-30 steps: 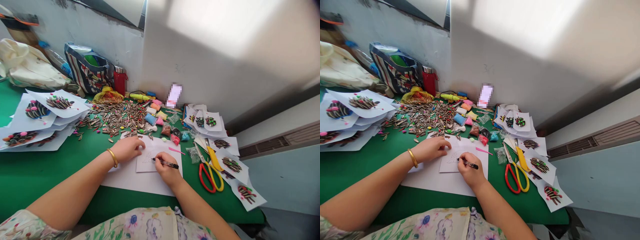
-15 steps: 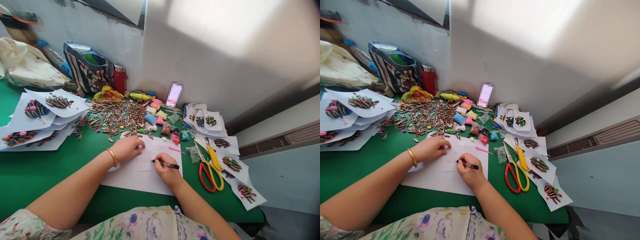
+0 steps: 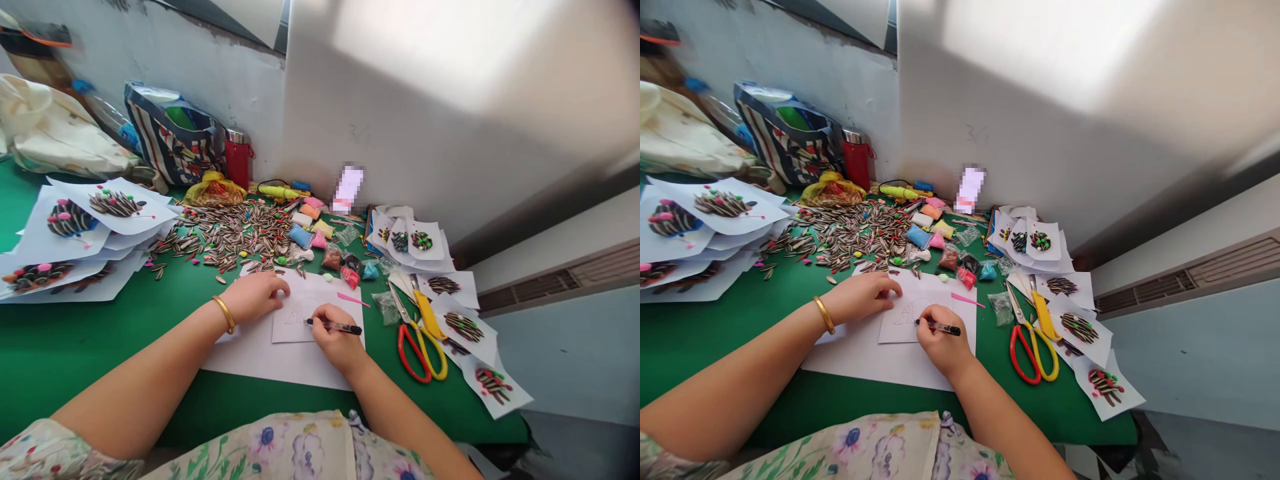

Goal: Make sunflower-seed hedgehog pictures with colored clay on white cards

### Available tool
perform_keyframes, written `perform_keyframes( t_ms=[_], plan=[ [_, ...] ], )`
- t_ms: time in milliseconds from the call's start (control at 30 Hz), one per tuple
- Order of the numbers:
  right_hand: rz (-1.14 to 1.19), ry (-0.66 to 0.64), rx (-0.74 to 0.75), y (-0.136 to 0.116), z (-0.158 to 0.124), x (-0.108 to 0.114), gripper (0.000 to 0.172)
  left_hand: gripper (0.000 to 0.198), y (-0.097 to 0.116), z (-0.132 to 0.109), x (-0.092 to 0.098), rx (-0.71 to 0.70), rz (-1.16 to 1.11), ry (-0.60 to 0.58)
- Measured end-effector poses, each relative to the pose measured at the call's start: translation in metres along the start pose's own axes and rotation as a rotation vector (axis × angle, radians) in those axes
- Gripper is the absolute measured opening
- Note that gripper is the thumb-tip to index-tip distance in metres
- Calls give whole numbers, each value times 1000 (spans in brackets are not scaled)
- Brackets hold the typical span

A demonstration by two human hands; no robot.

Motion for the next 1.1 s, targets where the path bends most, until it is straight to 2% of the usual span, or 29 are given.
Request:
perform_keyframes(
  t_ms=[200,500,733,900,1100],
  plan=[
    [4,43,-16,4,0,6,12,25,-1,-1,0,-15,9,7],
    [-24,7,-28,5,-1,3,12,26,0,0,0,-21,9,7],
    [-26,27,-10,1,-1,6,12,26,0,-1,0,-22,1,12],
    [-3,-18,10,-1,0,2,12,25,0,-1,0,-22,8,11],
    [-17,8,-5,1,0,4,12,24,0,-1,0,-23,9,12]
  ],
)
Point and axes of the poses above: each hand's wrist, its own z-axis towards the middle knuckle, its own x-axis out of the back of the hand, y = z × x, the point moved 5 cm from there along z, towards the middle knuckle, and after that the axes turned 2 degrees about x, right-handed, at the moved point
